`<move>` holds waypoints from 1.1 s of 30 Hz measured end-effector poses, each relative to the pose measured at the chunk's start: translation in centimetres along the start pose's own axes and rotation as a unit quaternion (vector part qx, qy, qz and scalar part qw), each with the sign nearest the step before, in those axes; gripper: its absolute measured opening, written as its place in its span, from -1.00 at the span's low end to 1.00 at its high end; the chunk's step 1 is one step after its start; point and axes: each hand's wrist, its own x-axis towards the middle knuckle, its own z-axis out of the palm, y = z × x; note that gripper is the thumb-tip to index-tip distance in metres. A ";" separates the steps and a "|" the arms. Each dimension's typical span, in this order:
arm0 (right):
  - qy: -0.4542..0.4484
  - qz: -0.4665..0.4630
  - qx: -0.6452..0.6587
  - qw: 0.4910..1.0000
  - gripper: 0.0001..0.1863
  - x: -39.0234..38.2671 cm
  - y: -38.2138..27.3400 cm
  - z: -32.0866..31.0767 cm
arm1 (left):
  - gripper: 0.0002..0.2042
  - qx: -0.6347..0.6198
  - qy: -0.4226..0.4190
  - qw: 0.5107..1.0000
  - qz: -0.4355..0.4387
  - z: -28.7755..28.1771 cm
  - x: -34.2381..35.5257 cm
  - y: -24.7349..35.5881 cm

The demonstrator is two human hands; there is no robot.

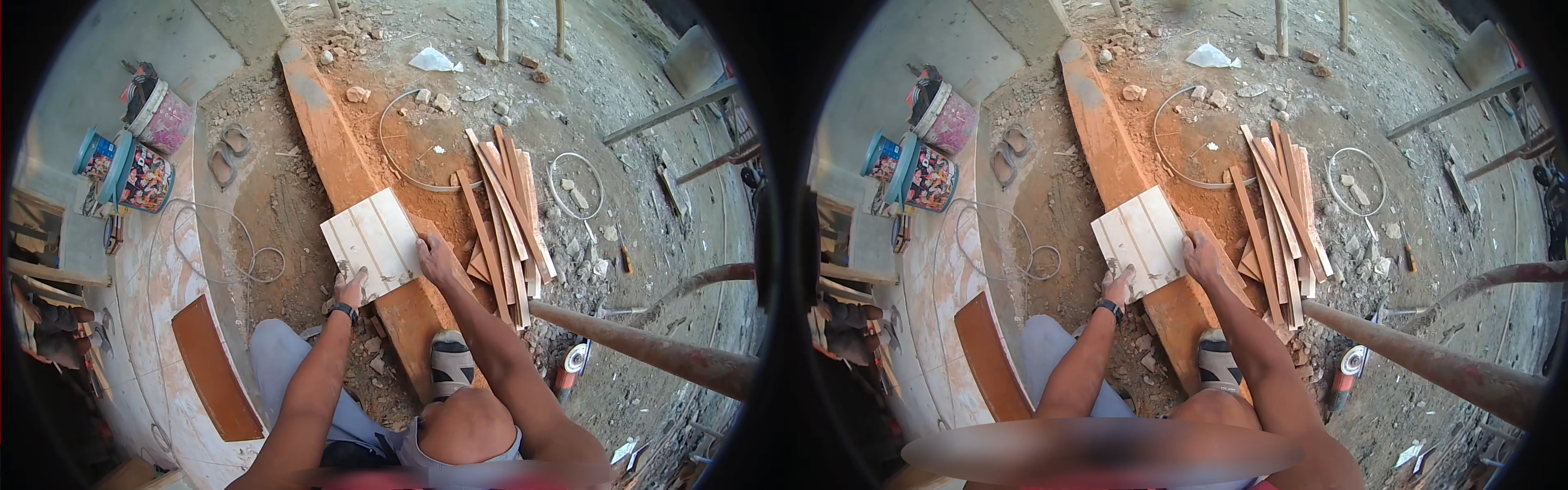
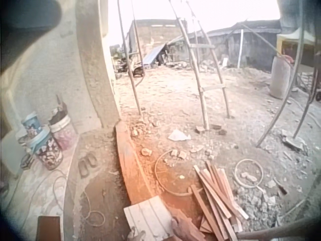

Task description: Cutting a ceramic tile with an angle grinder and preparing mortar to lay tiles on stairs.

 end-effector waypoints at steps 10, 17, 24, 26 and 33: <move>0.285 0.166 -0.284 0.901 -0.69 -34.9 8.8 -20.1 | -0.44 0.013 -0.023 0.999 0.032 -3.2 2.0 -1.6; 0.222 0.405 -0.393 0.796 -0.04 -41.2 18.8 -23.4 | -0.57 0.000 -0.004 0.997 0.077 -2.2 0.5 -0.3; 0.207 0.498 -0.376 0.753 0.14 -37.4 22.1 -23.3 | -0.52 0.073 0.029 0.994 0.071 -4.1 1.2 -0.6; 0.199 0.513 -0.328 0.768 0.09 -38.2 23.5 -25.3 | -0.38 0.134 0.062 0.987 0.061 -1.9 -0.7 0.3; 0.182 0.360 -0.457 0.793 -0.39 -38.5 19.0 -27.8 | -0.10 0.110 0.067 0.991 0.045 -2.8 -1.4 4.5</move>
